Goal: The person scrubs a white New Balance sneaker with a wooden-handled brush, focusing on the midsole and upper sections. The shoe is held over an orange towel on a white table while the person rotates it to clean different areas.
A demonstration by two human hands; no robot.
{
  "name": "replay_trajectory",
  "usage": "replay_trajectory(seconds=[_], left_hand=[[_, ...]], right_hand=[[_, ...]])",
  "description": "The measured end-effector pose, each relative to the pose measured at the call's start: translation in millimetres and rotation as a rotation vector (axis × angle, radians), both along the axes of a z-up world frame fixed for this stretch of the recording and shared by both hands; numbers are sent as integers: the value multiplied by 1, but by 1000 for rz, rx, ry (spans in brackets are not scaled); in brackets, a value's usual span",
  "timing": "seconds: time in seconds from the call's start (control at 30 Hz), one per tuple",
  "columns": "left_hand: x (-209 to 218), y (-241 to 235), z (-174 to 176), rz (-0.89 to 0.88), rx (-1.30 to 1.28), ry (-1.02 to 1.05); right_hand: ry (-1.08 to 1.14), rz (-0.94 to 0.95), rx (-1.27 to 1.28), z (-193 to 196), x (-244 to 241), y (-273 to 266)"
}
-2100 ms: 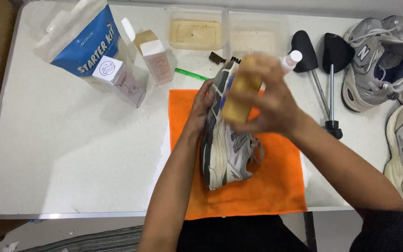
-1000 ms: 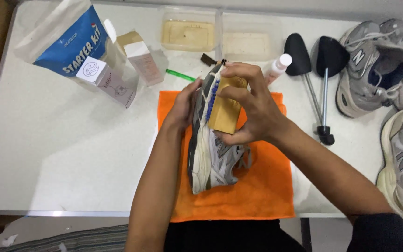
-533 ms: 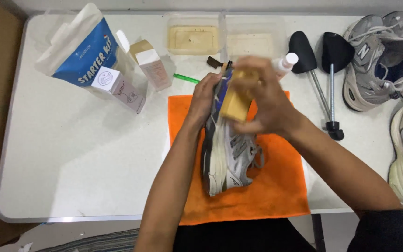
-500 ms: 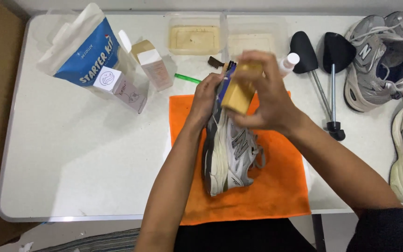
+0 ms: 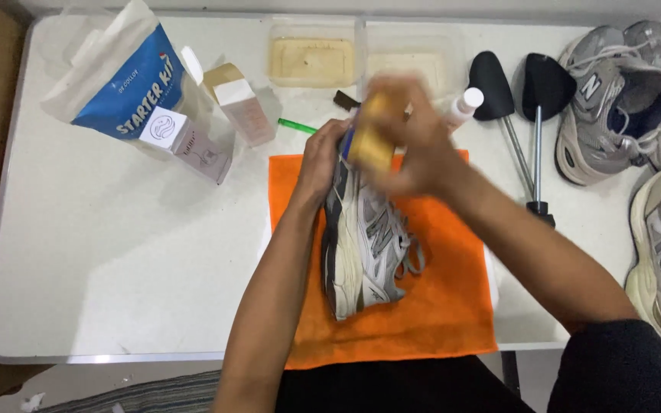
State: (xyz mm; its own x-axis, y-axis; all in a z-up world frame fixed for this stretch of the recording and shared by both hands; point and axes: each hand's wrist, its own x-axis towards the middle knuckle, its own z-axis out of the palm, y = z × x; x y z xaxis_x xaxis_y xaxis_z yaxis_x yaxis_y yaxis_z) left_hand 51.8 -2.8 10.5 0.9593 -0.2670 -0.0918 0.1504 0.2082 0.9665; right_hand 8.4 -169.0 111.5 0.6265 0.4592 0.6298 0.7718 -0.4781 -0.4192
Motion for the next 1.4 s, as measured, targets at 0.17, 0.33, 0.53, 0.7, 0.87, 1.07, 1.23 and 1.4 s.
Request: replay_trajectory(seconds=[0.17,0.33,0.53,0.7,0.87,1.07,1.23,1.4], left_hand=[[0,1,-1,-13,-21,11],[4,1,-12,-24,-47,53],[1,0,-22,-45,-121,-78],[-11,-1,2,11,-202,181],[-14,4,3,-5,-186,125],[-8,-1,-5,17,-309,186],[16,-3,-65,-47,-309,-55],[1,1,-21,30,-339,194]], right_hand=[[-227,135,-106,-16,15,-7],[-29,-214,-112,-10,27,-6],[-234,223,-69,-22,8,4],[-150,-114,11,-39,35,-19],[-326,79,-141,-32,-45,34],[-338,292,-160,-45,-55,43],[-389,61,-172,-27,-43,46],[-259,381,-113,-54,-112,64]])
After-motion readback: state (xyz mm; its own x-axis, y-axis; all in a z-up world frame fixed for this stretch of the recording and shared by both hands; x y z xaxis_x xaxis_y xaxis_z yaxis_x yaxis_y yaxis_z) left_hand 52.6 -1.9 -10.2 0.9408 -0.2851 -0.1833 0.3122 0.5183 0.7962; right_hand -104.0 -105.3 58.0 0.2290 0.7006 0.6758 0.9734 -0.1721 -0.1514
